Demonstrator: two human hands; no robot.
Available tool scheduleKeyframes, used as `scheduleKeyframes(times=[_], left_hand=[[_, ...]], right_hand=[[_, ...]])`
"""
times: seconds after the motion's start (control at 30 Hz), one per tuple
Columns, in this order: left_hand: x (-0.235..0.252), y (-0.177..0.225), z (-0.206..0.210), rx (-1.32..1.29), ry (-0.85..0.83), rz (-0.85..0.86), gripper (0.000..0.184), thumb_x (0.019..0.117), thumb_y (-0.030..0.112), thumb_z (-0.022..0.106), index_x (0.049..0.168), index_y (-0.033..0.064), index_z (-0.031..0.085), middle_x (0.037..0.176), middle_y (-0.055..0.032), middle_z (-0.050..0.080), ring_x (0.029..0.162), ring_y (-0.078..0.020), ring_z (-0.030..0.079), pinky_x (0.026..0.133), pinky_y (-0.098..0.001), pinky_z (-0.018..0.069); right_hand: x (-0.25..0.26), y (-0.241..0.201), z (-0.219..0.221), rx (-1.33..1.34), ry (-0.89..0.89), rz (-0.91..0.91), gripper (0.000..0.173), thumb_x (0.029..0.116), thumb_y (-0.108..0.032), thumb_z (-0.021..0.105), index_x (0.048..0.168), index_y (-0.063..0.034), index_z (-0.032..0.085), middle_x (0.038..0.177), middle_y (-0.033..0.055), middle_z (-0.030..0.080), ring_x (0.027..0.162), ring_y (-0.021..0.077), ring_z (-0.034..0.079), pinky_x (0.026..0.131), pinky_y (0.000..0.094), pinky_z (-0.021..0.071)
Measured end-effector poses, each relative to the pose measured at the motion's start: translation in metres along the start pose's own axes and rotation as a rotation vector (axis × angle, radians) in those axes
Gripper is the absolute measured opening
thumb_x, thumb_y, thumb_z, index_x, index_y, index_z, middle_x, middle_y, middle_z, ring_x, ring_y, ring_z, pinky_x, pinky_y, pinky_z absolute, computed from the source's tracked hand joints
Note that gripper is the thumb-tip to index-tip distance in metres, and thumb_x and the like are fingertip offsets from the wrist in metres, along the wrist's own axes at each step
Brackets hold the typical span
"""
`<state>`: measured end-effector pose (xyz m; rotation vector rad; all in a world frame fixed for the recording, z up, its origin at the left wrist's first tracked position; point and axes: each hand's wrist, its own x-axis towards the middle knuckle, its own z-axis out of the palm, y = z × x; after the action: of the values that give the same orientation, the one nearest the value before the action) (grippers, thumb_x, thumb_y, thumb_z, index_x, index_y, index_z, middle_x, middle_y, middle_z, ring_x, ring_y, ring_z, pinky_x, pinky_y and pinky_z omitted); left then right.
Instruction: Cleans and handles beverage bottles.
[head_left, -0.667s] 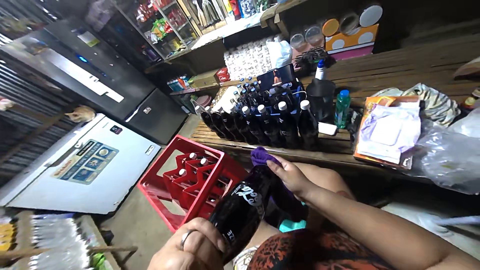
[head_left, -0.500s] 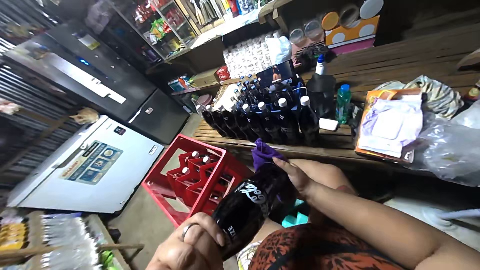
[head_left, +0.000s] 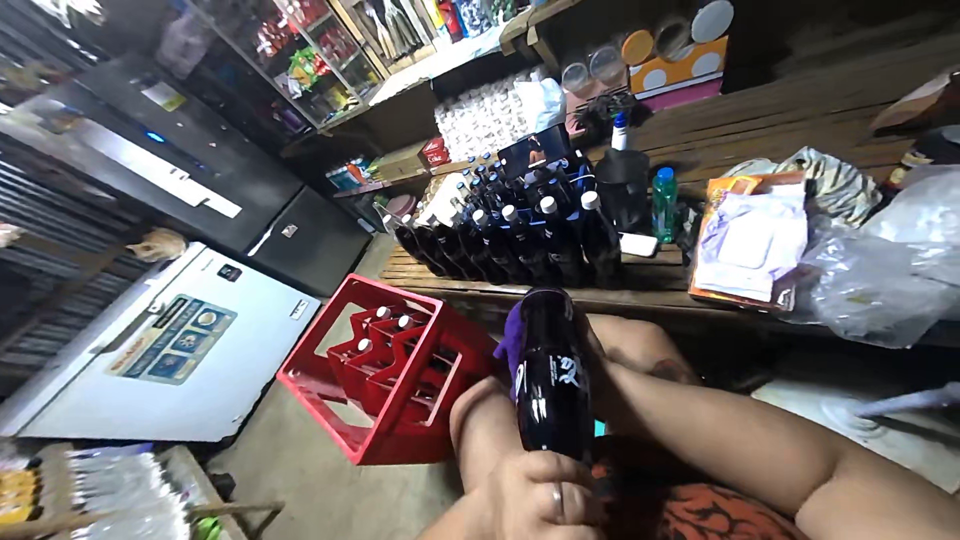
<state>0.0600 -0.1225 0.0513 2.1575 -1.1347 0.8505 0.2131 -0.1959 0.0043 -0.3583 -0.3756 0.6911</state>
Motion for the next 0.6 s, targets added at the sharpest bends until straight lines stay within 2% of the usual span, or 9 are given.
scheduleKeyframes(times=[0.03, 0.07, 0.1, 0.13, 0.2, 0.27, 0.4, 0.53, 0.6], left_hand=[[0.001, -0.002, 0.001, 0.011, -0.020, 0.016, 0.021, 0.1002, 0.030, 0.053, 0.091, 0.0127, 0.059, 0.081, -0.0053, 0.062, 0.086, -0.0188, 0.064, 0.092, -0.0311, 0.0510], [0.002, -0.003, 0.001, 0.023, -0.027, 0.023, 0.019, 0.0991, 0.030, 0.055, 0.092, 0.0134, 0.059, 0.082, -0.0047, 0.062, 0.087, -0.0183, 0.064, 0.093, -0.0309, 0.0509], [0.001, -0.004, -0.001, 0.034, -0.025, 0.027, 0.017, 0.0986, 0.030, 0.056, 0.092, 0.0142, 0.059, 0.082, -0.0043, 0.063, 0.087, -0.0181, 0.065, 0.093, -0.0313, 0.0508], [0.002, -0.004, -0.003, 0.047, -0.015, 0.029, 0.016, 0.0988, 0.029, 0.056, 0.091, 0.0149, 0.058, 0.081, -0.0040, 0.063, 0.087, -0.0178, 0.065, 0.093, -0.0316, 0.0507], [0.002, -0.007, -0.007, 0.102, 0.004, 0.036, 0.015, 0.1003, 0.027, 0.055, 0.090, 0.0155, 0.056, 0.081, -0.0029, 0.061, 0.085, -0.0168, 0.063, 0.093, -0.0312, 0.0501], [0.005, -0.011, -0.007, 0.166, 0.018, 0.038, 0.013, 0.0994, 0.024, 0.056, 0.089, 0.0162, 0.056, 0.080, -0.0017, 0.060, 0.085, -0.0161, 0.062, 0.093, -0.0310, 0.0495], [0.007, -0.018, -0.007, 0.236, 0.040, -0.026, 0.017, 0.0976, 0.027, 0.061, 0.086, 0.0187, 0.052, 0.079, 0.0009, 0.059, 0.086, -0.0151, 0.061, 0.093, -0.0313, 0.0492], [0.002, -0.030, -0.009, 0.279, 0.042, -0.111, 0.018, 0.0963, 0.028, 0.062, 0.086, 0.0186, 0.052, 0.076, 0.0016, 0.059, 0.080, -0.0144, 0.061, 0.090, -0.0320, 0.0509], [-0.001, -0.034, -0.004, 0.293, -0.007, -0.145, 0.016, 0.0929, 0.024, 0.064, 0.084, 0.0167, 0.053, 0.072, 0.0000, 0.058, 0.074, -0.0159, 0.061, 0.085, -0.0330, 0.0530]], right_hand=[[-0.001, -0.013, 0.036, 0.016, 0.319, 0.127, 0.050, 0.1123, -0.024, 0.010, 0.113, -0.0017, 0.054, 0.082, 0.0041, 0.062, 0.072, 0.0052, 0.062, 0.064, 0.0213, 0.0527], [0.000, -0.022, 0.052, -0.002, 0.451, 0.258, 0.050, 0.1123, -0.030, 0.010, 0.115, -0.0069, 0.054, 0.085, 0.0026, 0.059, 0.074, 0.0055, 0.059, 0.066, 0.0224, 0.0506], [0.000, -0.020, 0.047, 0.004, 0.439, 0.336, 0.054, 0.1119, -0.037, 0.009, 0.122, -0.0110, 0.055, 0.095, 0.0019, 0.061, 0.085, 0.0064, 0.060, 0.074, 0.0252, 0.0520], [0.000, -0.012, 0.032, 0.053, 0.387, 0.396, 0.059, 0.1100, -0.047, 0.009, 0.124, -0.0151, 0.057, 0.099, 0.0010, 0.067, 0.091, 0.0071, 0.065, 0.078, 0.0281, 0.0559], [0.002, -0.004, 0.024, 0.100, 0.370, 0.477, 0.062, 0.1075, -0.056, 0.016, 0.118, -0.0154, 0.061, 0.096, 0.0044, 0.072, 0.089, 0.0132, 0.070, 0.077, 0.0352, 0.0599], [-0.001, -0.004, 0.030, 0.042, 0.405, 0.546, 0.056, 0.1072, -0.055, 0.026, 0.119, -0.0133, 0.061, 0.097, 0.0081, 0.072, 0.090, 0.0183, 0.071, 0.078, 0.0402, 0.0598], [-0.011, -0.003, 0.038, 0.031, 0.373, 0.635, 0.051, 0.1068, -0.052, 0.032, 0.125, -0.0129, 0.060, 0.104, 0.0103, 0.071, 0.094, 0.0203, 0.070, 0.081, 0.0408, 0.0588], [-0.019, 0.000, 0.050, -0.039, 0.399, 0.635, 0.035, 0.1084, -0.039, 0.042, 0.121, -0.0113, 0.058, 0.098, 0.0075, 0.069, 0.089, 0.0148, 0.069, 0.076, 0.0327, 0.0590], [-0.020, 0.007, 0.046, -0.184, 0.409, 0.628, 0.032, 0.1087, -0.035, 0.044, 0.125, -0.0111, 0.056, 0.102, 0.0058, 0.067, 0.092, 0.0115, 0.067, 0.079, 0.0295, 0.0567]])
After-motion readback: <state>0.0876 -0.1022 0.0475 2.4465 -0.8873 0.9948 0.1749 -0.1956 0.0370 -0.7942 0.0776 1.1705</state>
